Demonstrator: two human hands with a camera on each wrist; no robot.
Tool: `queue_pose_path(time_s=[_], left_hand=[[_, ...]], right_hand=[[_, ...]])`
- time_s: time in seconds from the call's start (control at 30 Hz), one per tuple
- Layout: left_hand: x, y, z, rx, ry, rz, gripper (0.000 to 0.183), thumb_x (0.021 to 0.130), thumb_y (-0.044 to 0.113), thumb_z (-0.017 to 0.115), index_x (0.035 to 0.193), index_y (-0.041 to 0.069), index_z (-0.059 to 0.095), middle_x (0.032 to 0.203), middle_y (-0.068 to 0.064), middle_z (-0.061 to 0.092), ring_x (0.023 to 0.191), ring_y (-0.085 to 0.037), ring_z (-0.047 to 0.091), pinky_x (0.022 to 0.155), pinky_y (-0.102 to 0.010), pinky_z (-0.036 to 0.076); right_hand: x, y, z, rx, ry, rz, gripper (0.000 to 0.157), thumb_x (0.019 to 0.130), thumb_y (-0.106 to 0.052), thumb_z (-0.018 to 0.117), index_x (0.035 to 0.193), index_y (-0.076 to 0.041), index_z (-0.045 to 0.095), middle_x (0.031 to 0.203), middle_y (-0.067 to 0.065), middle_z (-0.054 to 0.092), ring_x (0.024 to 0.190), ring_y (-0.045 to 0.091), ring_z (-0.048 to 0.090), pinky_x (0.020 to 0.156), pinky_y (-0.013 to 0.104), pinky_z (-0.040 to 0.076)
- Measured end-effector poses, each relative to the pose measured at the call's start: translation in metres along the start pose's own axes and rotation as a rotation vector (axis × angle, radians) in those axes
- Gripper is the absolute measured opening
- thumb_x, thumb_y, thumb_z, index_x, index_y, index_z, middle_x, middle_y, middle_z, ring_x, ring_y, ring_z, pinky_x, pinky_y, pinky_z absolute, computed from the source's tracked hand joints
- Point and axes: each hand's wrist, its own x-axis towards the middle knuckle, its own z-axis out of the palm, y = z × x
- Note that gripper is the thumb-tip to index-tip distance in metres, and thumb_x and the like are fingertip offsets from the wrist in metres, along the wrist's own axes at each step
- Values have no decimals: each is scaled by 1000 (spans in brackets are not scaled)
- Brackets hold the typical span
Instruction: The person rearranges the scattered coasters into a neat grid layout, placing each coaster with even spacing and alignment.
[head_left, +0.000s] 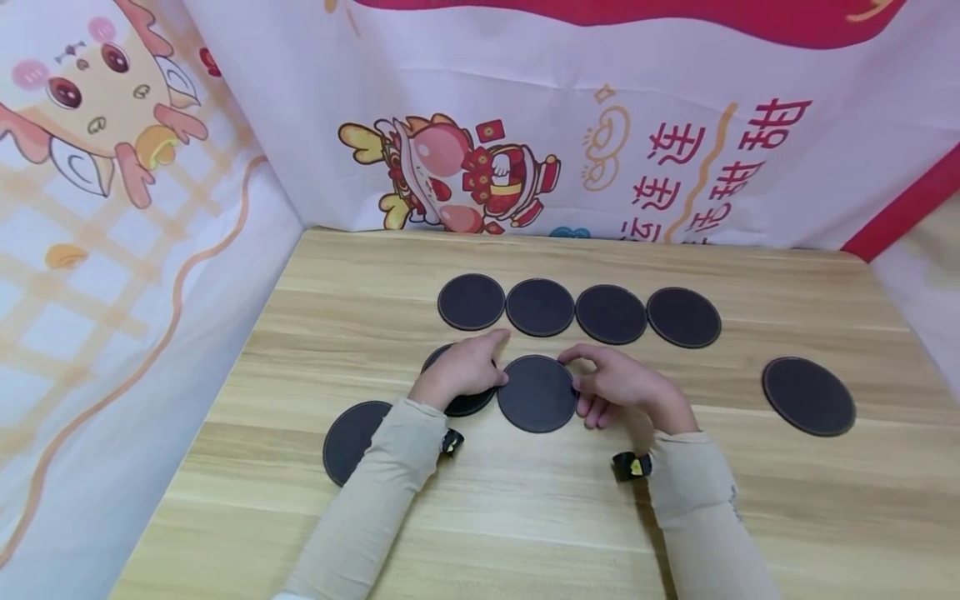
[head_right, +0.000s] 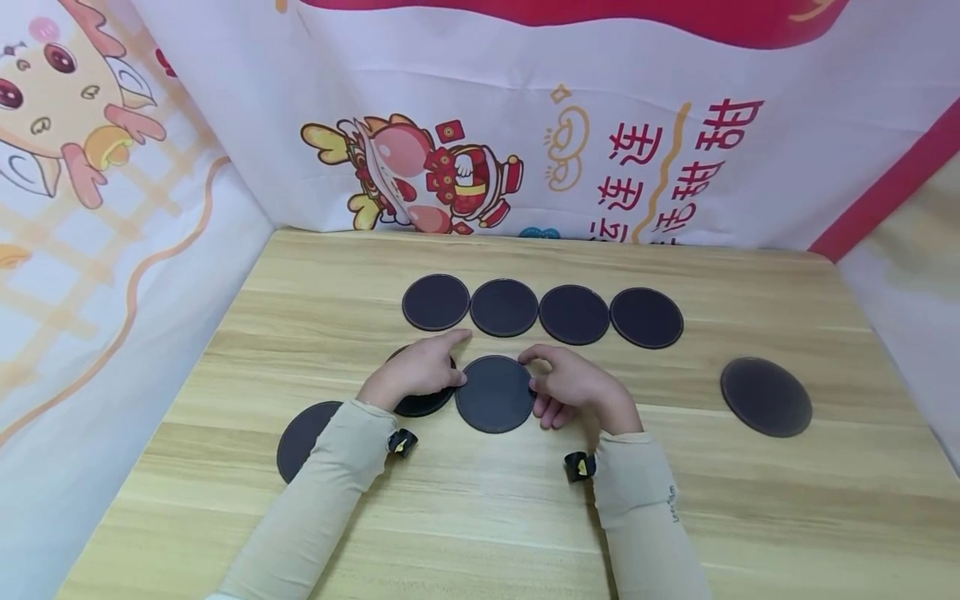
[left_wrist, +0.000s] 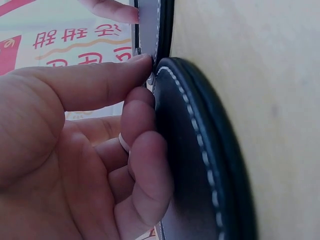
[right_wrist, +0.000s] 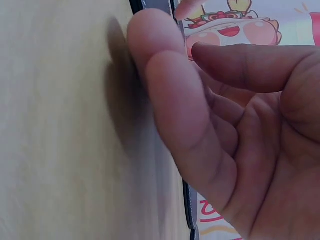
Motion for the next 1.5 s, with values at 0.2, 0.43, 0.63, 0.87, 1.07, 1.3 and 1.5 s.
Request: queue_pose_path(time_s=[0.2,0.43,0.63,0.87,1.07,1.3,1.5], left_hand=[[-2,2,1,5,-2,-4,74,94,21,73,158,15,36,157,-6,41,139,-30,43,112,-45,36],[-4,4,1,11,4,0,73,94,20,72,158,15,36,157,-7,41,139,-30,43,112,-44,35],[-9,2,-8,16,42,28,70,96,18,68,158,11,35,154,-12,44,138,-30,44,111,-44,36],[-40,-5,-32,-143,68,2,63,98,13,64,156,10,39,98,-12,70,85,-24,65,78,-41,52],[-83,-26,-39,-145,87,19,49,97,9,64,144,3,52,74,-4,58,65,-18,55,62,-35,46],[-138,-66,-35,56,140,-146,36,93,14,68,126,-2,63,96,-13,67,90,-27,64,82,-50,50],[-174,-88,-26,144,130,-382,40,95,24,69,119,-7,59,103,-23,60,94,-37,62,76,-56,50]], right_hand=[[-8,3,-10,2,45,-9,44,103,-2,48,147,-4,43,74,21,66,57,31,68,53,42,58],[-22,3,-23,5,82,-49,45,102,-2,47,147,-1,41,74,22,65,57,32,67,53,43,58],[-27,-11,-17,-63,84,-88,43,103,-4,47,146,-1,44,75,20,66,56,30,67,53,42,57],[-23,-35,33,-144,59,-170,35,103,-9,53,137,-2,55,71,16,64,53,30,66,50,44,57],[-19,-56,105,-141,-57,-277,30,103,-10,57,132,-3,60,70,15,65,51,29,66,49,46,56],[-15,-64,166,-20,-151,-232,53,102,-11,59,152,-4,40,73,17,66,48,28,64,42,40,54],[-11,-61,194,102,-185,-126,71,101,-13,59,160,-1,21,70,20,65,44,24,61,38,39,51]])
